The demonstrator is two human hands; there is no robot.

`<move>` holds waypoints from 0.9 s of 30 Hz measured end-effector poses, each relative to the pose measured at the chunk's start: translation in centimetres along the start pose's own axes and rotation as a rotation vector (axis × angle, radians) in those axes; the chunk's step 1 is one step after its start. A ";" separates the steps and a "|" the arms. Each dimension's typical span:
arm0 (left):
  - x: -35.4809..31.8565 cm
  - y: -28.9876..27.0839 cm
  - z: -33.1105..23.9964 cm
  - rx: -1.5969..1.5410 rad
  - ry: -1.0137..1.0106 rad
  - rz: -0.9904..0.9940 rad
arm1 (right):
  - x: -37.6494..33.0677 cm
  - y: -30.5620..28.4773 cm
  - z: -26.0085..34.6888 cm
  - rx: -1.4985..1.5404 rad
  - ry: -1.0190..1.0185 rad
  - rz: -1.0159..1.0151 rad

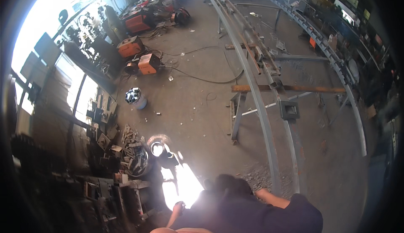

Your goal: The person welds joints on a large metal frame using a handheld welding torch, then lifts and stacks the completed frame with other similar frames.

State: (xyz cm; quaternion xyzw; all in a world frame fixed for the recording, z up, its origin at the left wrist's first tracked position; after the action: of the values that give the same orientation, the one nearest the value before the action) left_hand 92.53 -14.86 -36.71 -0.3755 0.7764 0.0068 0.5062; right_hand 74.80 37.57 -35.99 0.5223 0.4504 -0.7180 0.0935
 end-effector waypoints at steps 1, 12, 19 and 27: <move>1.8 0.2 -3.8 -0.019 0.006 0.010 | 1.9 0.0 1.7 -0.034 0.082 0.012; 13.5 8.9 -39.4 0.104 0.074 0.037 | 8.4 -10.3 45.9 0.266 -0.356 -0.417; 18.8 17.0 -54.2 0.456 0.095 0.064 | 12.8 -24.5 70.3 0.415 -0.523 -0.191; 35.7 30.2 -78.4 0.545 0.162 0.155 | 27.6 -32.2 85.5 0.433 -0.094 -0.232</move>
State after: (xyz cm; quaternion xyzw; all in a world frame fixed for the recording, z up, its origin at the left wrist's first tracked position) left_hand 6.14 -44.38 -37.94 -0.1646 0.8139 -0.1933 0.5226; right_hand -13.70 1.78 -37.18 0.4410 0.3380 -0.8273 -0.0827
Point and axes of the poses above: each hand's wrist, its own x-axis towards the middle knuckle, its own y-axis out of the palm, z = x × y, the point moved 2 cm from there along x, towards the middle knuckle, and after that the axes turned 12 degrees about -z, right-handed, at the moved point
